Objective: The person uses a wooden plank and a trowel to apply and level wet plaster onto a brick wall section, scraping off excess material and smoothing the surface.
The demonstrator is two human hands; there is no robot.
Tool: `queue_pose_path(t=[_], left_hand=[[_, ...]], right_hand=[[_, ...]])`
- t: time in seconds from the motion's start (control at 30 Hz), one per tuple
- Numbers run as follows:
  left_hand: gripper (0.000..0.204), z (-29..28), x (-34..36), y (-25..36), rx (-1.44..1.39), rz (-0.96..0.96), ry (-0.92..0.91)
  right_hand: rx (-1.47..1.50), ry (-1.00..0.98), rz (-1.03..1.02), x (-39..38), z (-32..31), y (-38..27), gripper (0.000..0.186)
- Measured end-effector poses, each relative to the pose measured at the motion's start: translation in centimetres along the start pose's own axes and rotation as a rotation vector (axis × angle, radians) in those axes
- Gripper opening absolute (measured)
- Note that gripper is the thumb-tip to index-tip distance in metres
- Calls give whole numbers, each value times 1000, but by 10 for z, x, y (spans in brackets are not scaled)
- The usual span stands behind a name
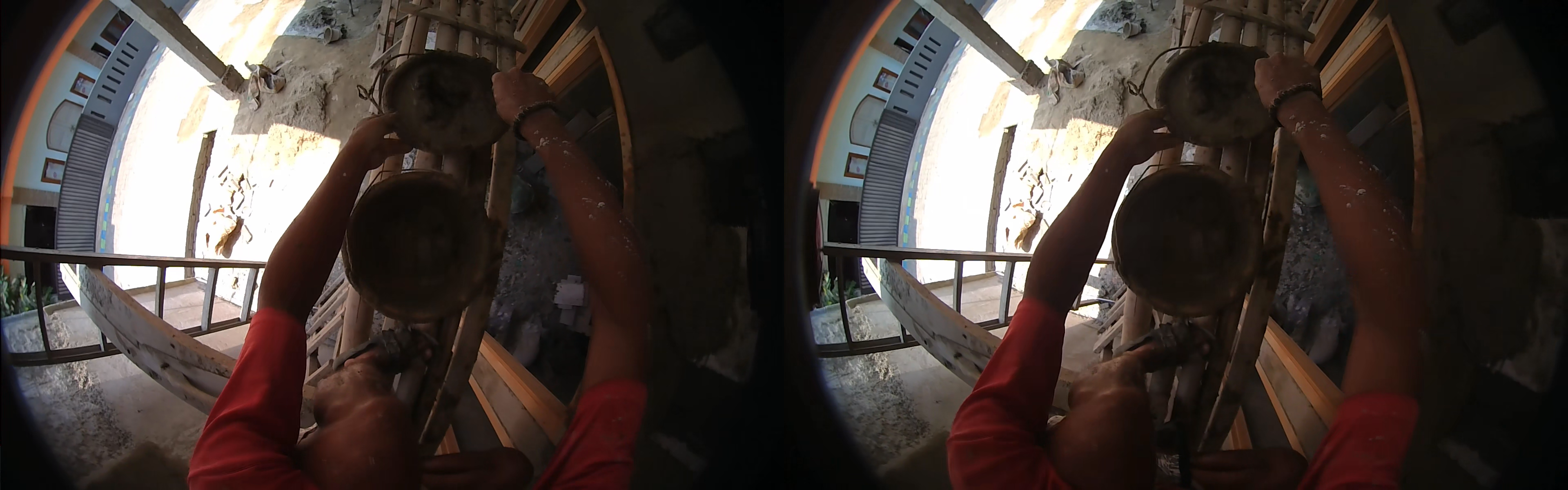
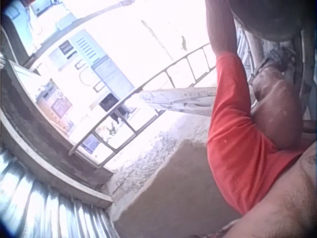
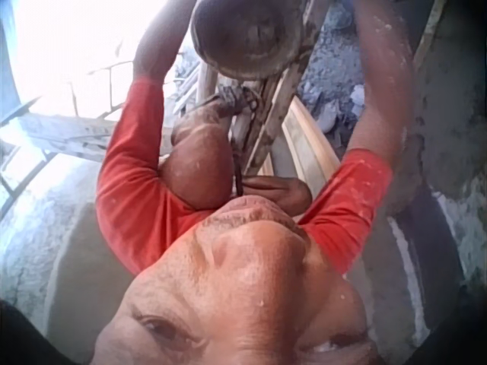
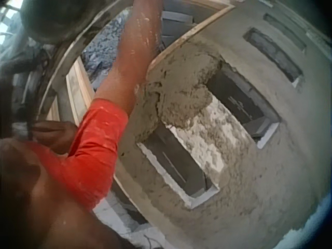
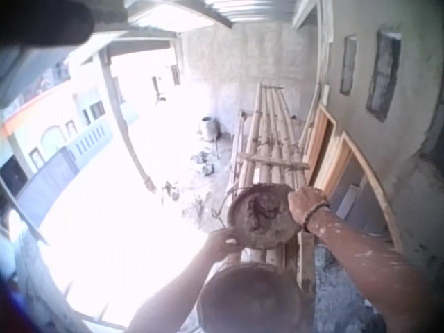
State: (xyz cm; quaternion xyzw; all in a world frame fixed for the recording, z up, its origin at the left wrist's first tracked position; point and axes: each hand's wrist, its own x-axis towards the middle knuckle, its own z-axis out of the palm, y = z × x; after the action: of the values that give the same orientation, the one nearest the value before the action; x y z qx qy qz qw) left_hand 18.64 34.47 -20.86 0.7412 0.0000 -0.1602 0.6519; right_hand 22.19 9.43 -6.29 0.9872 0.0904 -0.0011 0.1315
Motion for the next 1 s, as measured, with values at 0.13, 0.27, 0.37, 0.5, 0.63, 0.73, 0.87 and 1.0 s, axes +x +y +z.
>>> queue_pose_path(t=[0.13, 0.27, 0.37, 0.5, 0.63, 0.73, 0.87, 1.0], left_hand=[[49, 34, 10, 3, -583, -210, 264], [43, 47, 4, 14, -407, -197, 380], [44, 57, 3, 20, -291, -205, 422], [45, 67, 5, 18, -273, -141, 459], [40, 71, 6, 15, -219, -117, 480], [37, 74, 5, 17, -202, -64, 479], [38, 78, 1, 21, -207, -32, 463], [41, 73, -4, 24, -156, -96, 410]], right_hand=[[75, -233, 2, 11, 19, -2, 26], [328, -438, -6, 11, 31, 12, 34], [503, -488, -46, 1, 40, 15, 36], [925, -558, 46, -15, 53, 4, 31], [1190, -569, 134, -29, 61, 7, 32], [1294, -570, 160, -38, 63, 15, 35], [1337, -560, 152, -48, 68, 15, 39], [1621, -519, 200, -55, 78, 10, 32]])
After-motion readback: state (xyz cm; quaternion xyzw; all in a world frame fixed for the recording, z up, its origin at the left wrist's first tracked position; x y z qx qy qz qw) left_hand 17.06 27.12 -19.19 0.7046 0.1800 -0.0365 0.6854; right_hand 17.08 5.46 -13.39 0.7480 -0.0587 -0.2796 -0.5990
